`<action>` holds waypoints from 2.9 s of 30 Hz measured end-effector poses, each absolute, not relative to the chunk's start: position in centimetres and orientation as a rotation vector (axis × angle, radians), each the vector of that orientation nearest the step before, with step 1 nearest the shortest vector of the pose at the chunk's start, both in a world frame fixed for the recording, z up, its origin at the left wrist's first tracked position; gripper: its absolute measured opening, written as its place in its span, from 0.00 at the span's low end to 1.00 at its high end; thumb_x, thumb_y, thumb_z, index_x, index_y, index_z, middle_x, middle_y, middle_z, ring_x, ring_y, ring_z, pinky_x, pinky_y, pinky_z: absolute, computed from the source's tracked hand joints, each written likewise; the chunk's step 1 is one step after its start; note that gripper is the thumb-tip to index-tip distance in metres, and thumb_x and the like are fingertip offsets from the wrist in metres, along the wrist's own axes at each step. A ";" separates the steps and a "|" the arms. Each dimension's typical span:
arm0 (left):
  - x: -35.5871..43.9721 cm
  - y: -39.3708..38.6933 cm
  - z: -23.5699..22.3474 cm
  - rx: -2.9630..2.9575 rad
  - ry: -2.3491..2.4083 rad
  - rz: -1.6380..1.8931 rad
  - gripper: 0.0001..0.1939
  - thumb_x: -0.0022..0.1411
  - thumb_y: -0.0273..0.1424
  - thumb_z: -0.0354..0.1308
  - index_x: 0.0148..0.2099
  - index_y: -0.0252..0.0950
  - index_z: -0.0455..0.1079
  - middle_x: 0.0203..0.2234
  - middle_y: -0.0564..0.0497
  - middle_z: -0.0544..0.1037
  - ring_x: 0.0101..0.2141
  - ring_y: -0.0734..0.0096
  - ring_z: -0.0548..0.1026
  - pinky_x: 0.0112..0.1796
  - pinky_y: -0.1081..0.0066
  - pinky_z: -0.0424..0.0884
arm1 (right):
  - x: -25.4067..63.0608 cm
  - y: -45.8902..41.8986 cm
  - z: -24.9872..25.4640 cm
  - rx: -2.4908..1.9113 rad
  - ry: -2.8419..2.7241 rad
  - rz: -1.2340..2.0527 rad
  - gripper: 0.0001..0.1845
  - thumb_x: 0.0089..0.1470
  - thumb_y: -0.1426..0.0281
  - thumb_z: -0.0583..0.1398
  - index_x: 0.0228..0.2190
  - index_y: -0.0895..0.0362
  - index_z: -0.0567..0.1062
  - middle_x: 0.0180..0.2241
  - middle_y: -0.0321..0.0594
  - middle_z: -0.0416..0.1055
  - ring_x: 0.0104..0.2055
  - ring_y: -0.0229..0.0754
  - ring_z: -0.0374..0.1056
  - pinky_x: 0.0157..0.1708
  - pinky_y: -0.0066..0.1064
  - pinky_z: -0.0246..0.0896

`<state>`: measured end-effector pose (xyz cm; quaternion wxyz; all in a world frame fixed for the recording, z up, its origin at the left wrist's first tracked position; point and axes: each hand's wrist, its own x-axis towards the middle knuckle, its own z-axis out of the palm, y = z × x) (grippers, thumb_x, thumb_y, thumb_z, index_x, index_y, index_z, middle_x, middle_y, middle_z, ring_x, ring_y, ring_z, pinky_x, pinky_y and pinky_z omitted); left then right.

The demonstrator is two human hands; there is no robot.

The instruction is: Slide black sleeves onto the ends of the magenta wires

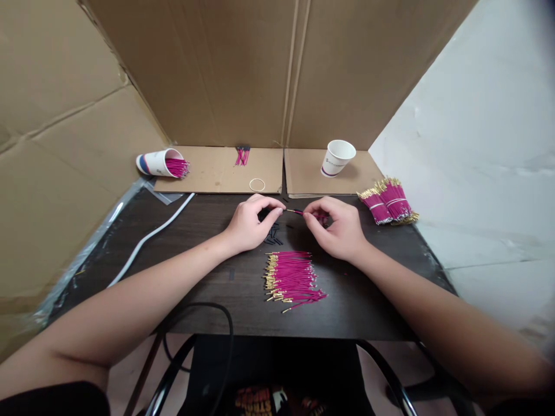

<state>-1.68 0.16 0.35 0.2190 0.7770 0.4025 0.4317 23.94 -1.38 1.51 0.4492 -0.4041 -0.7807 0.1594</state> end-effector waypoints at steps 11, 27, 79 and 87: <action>-1.7 0.1 0.3 2.178 1.093 1.210 0.06 0.78 0.31 0.64 0.48 0.38 0.84 0.44 0.46 0.88 0.47 0.58 0.84 0.54 0.56 0.79 | 23.9 -1.3 1.6 -0.989 -1.962 0.384 0.05 0.67 0.72 0.64 0.36 0.54 0.80 0.31 0.38 0.77 0.30 0.41 0.71 0.32 0.35 0.68; -1.5 -0.2 0.5 2.272 1.001 1.249 0.05 0.78 0.29 0.65 0.48 0.37 0.84 0.43 0.46 0.88 0.46 0.59 0.85 0.52 0.58 0.80 | 23.9 -1.4 1.5 -0.976 -1.981 0.420 0.08 0.71 0.69 0.64 0.37 0.54 0.81 0.32 0.40 0.79 0.31 0.43 0.70 0.32 0.37 0.66; -1.5 -0.6 0.8 2.268 0.969 1.207 0.07 0.76 0.33 0.67 0.51 0.37 0.84 0.43 0.45 0.88 0.43 0.60 0.85 0.50 0.59 0.82 | 23.5 -1.8 1.6 -0.943 -2.007 0.457 0.09 0.73 0.67 0.64 0.38 0.53 0.82 0.34 0.41 0.81 0.32 0.44 0.72 0.34 0.39 0.67; -1.5 -0.6 0.7 2.286 0.997 1.204 0.07 0.77 0.34 0.66 0.49 0.37 0.84 0.42 0.46 0.88 0.43 0.61 0.85 0.50 0.59 0.82 | 23.6 -1.6 1.3 -1.000 -1.967 0.497 0.10 0.73 0.64 0.64 0.38 0.53 0.83 0.34 0.41 0.82 0.33 0.44 0.73 0.33 0.39 0.67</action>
